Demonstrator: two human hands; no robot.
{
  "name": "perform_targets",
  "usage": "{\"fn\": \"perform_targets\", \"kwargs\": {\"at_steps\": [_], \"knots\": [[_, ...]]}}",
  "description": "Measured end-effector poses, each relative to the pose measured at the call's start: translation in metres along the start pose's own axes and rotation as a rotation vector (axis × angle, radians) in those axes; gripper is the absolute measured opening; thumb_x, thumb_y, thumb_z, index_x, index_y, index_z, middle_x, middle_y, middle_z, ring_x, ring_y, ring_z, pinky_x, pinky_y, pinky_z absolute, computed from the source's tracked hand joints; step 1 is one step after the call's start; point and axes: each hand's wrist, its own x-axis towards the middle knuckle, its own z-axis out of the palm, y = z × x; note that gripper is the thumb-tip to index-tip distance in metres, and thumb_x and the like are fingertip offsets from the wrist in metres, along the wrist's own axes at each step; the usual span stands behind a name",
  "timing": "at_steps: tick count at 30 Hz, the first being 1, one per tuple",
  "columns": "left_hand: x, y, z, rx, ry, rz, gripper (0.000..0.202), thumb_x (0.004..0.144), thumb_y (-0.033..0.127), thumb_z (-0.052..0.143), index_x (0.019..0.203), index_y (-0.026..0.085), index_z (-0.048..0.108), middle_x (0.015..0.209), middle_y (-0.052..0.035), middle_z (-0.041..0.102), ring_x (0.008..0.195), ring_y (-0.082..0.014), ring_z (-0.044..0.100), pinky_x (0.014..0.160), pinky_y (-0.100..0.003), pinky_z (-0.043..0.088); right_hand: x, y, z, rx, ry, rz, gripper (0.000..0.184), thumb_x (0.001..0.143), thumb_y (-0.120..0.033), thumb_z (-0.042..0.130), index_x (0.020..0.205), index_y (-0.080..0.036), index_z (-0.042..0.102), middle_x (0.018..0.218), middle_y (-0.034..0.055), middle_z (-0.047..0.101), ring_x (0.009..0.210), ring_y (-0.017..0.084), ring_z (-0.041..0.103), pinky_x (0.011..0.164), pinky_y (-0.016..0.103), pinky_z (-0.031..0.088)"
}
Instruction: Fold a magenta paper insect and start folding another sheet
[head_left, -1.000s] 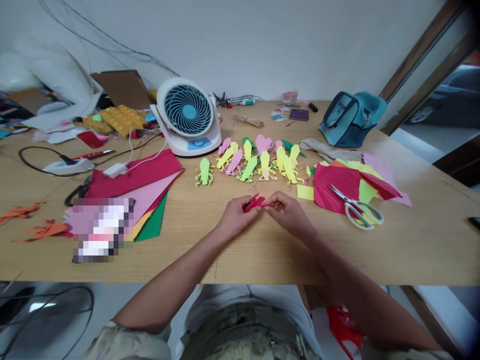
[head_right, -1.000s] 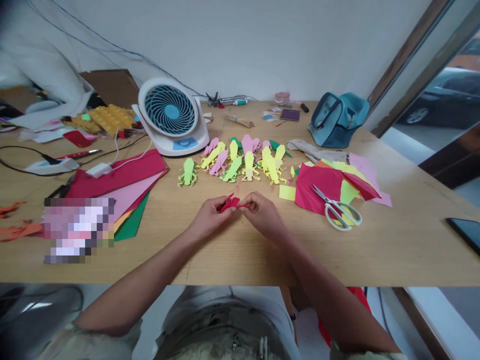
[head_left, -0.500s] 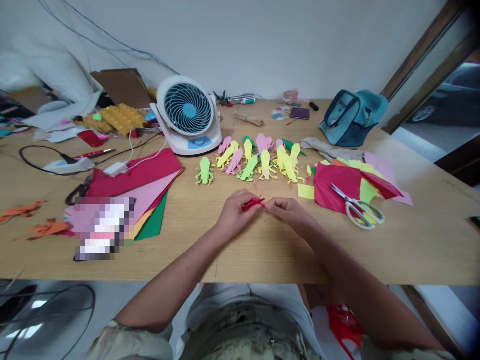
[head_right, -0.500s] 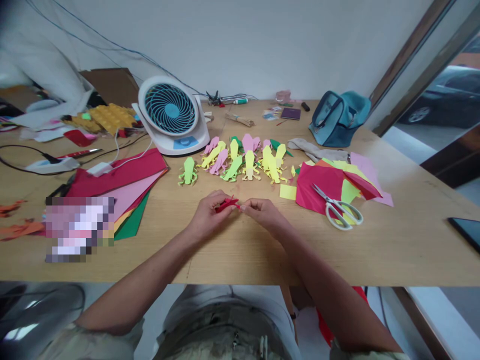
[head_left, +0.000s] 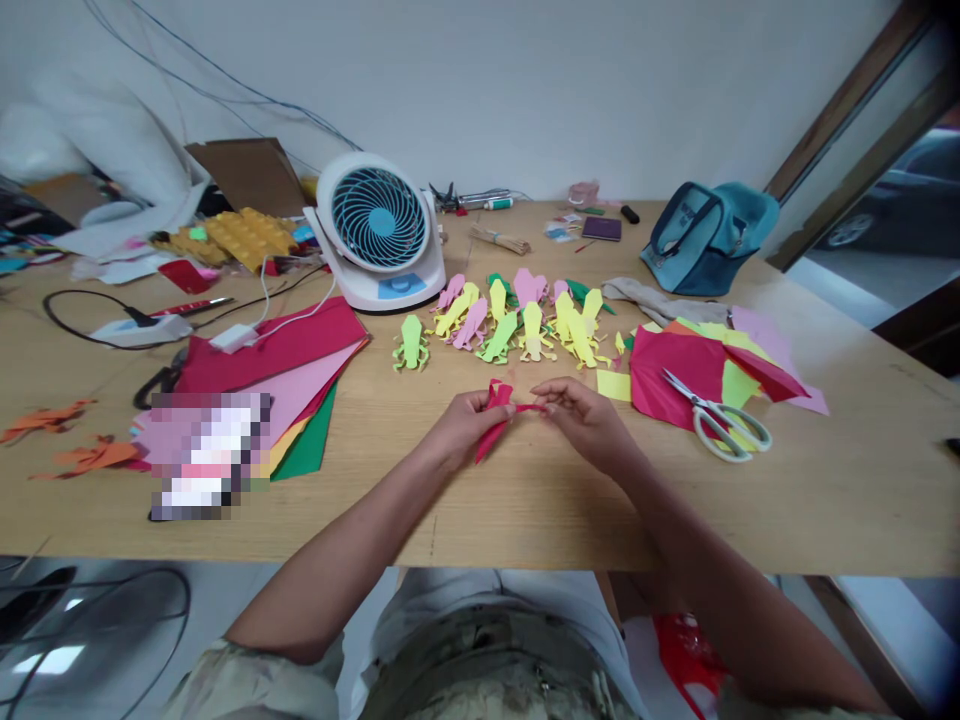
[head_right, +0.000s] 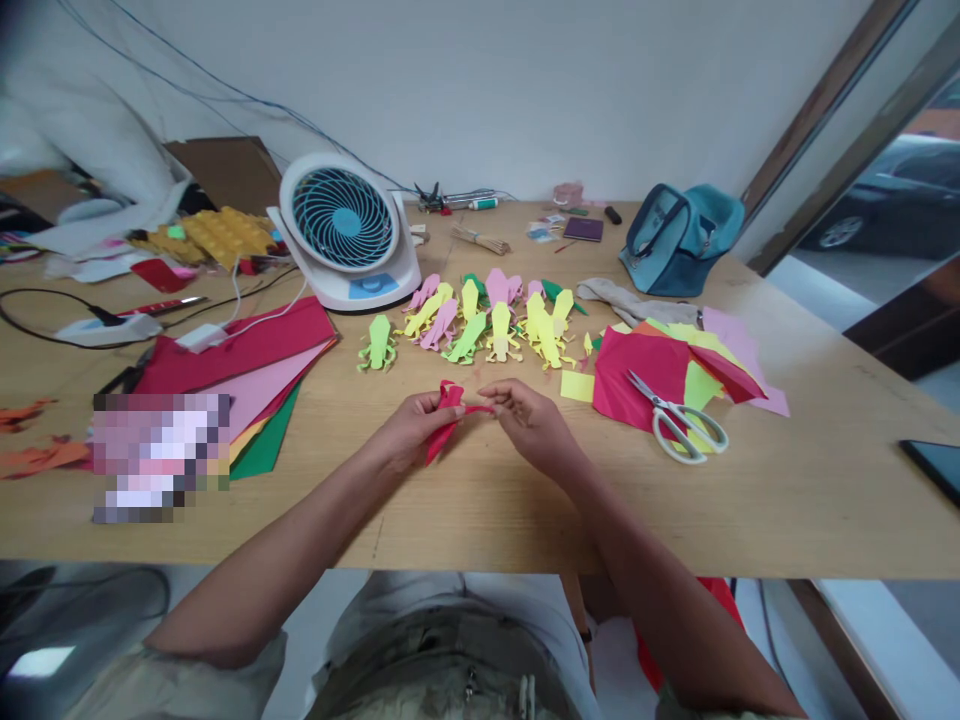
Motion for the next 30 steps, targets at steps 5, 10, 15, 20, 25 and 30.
{"fn": "perform_targets", "kwargs": {"at_steps": [5, 10, 15, 20, 25, 30], "knots": [[-0.003, 0.007, 0.001, -0.112, -0.077, -0.106, 0.052, 0.046, 0.053, 0.092, 0.065, 0.014, 0.063, 0.055, 0.0049, 0.051, 0.05, -0.0053, 0.037, 0.051, -0.021, 0.024, -0.001, -0.006, 0.003, -0.231, 0.007, -0.293, 0.009, 0.093, -0.023, 0.061, 0.098, -0.023, 0.069, 0.092, 0.0065, 0.067, 0.085, 0.019, 0.064, 0.075, 0.033, 0.051], [-0.005, 0.007, 0.003, -0.098, -0.116, -0.102, 0.052, 0.046, 0.052, 0.092, 0.072, 0.014, 0.069, 0.06, 0.0028, 0.058, 0.053, -0.0063, 0.043, 0.054, -0.022, 0.028, -0.002, -0.009, -0.001, -0.245, -0.035, -0.346, 0.009, 0.095, -0.023, 0.06, 0.093, -0.023, 0.069, 0.086, 0.0057, 0.067, 0.081, 0.018, 0.064, 0.073, 0.032, 0.05], [-0.006, 0.007, 0.002, 0.017, -0.157, -0.083, 0.046, 0.051, 0.049, 0.088, 0.072, 0.013, 0.069, 0.063, 0.0024, 0.06, 0.059, -0.008, 0.046, 0.059, -0.021, 0.029, 0.0, -0.006, -0.006, -0.226, -0.168, -0.267, 0.018, 0.097, -0.029, 0.055, 0.092, -0.022, 0.071, 0.086, 0.0064, 0.068, 0.08, 0.018, 0.064, 0.074, 0.032, 0.049], [-0.003, 0.001, 0.0, 0.16, -0.137, -0.009, 0.037, 0.062, 0.046, 0.08, 0.069, 0.014, 0.063, 0.061, 0.0045, 0.051, 0.06, -0.0085, 0.041, 0.059, -0.022, 0.027, -0.001, -0.004, -0.004, -0.21, -0.154, -0.18, 0.015, 0.093, -0.032, 0.061, 0.086, -0.022, 0.071, 0.083, 0.0053, 0.07, 0.077, 0.018, 0.065, 0.072, 0.031, 0.048], [-0.002, -0.007, 0.001, 0.327, -0.096, 0.127, 0.037, 0.072, 0.048, 0.072, 0.064, 0.016, 0.054, 0.059, 0.0058, 0.038, 0.058, -0.008, 0.03, 0.056, -0.024, 0.02, -0.002, -0.002, 0.003, -0.242, -0.075, -0.098, 0.011, 0.089, -0.027, 0.061, 0.085, -0.021, 0.069, 0.082, 0.005, 0.069, 0.075, 0.017, 0.063, 0.068, 0.03, 0.047], [-0.003, -0.008, 0.002, 0.431, -0.078, 0.239, 0.037, 0.076, 0.046, 0.067, 0.062, 0.018, 0.049, 0.06, 0.0053, 0.036, 0.059, -0.0092, 0.031, 0.057, -0.025, 0.024, -0.003, 0.004, 0.01, -0.108, 0.026, 0.143, 0.011, 0.084, -0.033, 0.064, 0.086, -0.022, 0.063, 0.074, 0.0006, 0.067, 0.066, 0.015, 0.06, 0.062, 0.028, 0.046]]}}
